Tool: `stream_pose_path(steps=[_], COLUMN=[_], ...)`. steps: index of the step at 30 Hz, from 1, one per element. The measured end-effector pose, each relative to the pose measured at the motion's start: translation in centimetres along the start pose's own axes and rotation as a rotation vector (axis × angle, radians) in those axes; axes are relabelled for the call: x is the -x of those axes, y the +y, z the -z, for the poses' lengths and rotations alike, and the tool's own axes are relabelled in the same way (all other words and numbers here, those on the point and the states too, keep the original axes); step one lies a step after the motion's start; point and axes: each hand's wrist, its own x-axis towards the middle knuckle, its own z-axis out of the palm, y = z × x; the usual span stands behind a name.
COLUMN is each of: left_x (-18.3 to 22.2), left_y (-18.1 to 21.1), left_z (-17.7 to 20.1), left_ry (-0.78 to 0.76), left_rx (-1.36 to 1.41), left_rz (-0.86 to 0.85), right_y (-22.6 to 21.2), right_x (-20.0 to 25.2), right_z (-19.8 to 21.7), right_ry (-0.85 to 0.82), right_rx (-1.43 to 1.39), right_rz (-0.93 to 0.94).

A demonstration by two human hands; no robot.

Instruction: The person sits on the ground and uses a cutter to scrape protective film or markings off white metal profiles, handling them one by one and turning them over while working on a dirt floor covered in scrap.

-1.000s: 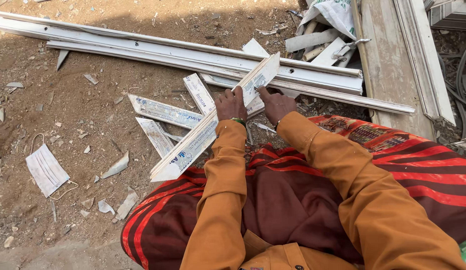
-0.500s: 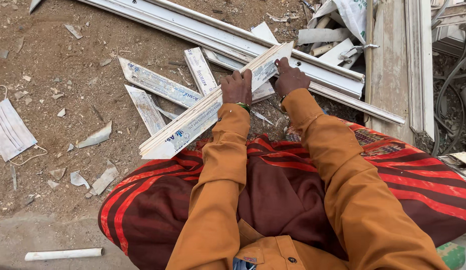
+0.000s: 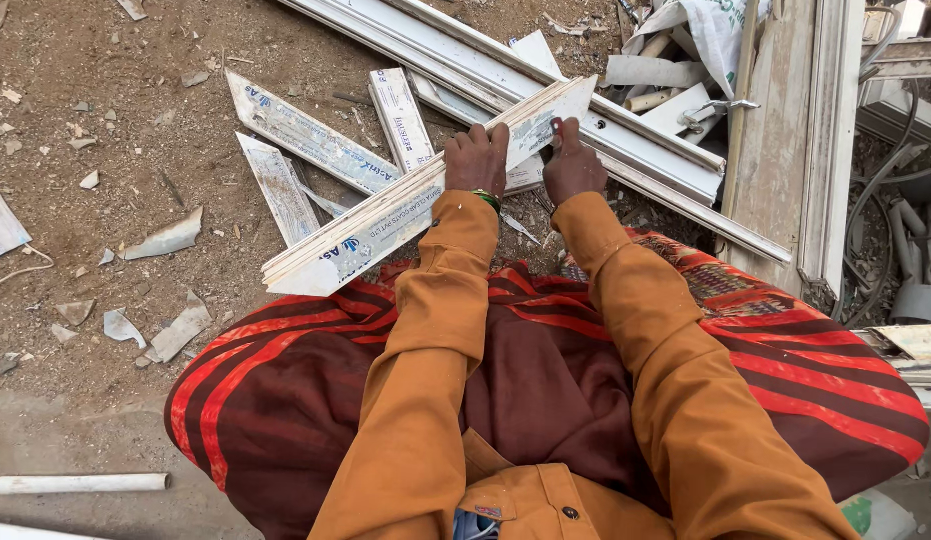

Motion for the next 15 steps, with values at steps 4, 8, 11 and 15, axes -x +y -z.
stream_pose_path(steps=[4,8,11,15], left_x=[0.1,0.1,-0.1,-0.7], left_y=[-0.1,-0.2,-0.4,-0.9], left_z=[0.0,-0.2,0.0,0.6], left_ry=[-0.021,0.009,0.019,-0.002], left_rx=[0.027,0.04,0.028,0.038], left_rz=[0.002,0.006,-0.005,0.005], right_y=[1.4,0.9,0.8,0.4], right_x=[0.5,0.2,-0.2,1.7], right_z=[-0.3,-1.7,-1.7,-3.0], right_ry=[-0.071,0.042,-0.006,0.0], right_rx=[0.022,-0.028,-0.035,0.006], right_rz=[0.068,0.085,0.071,0.227])
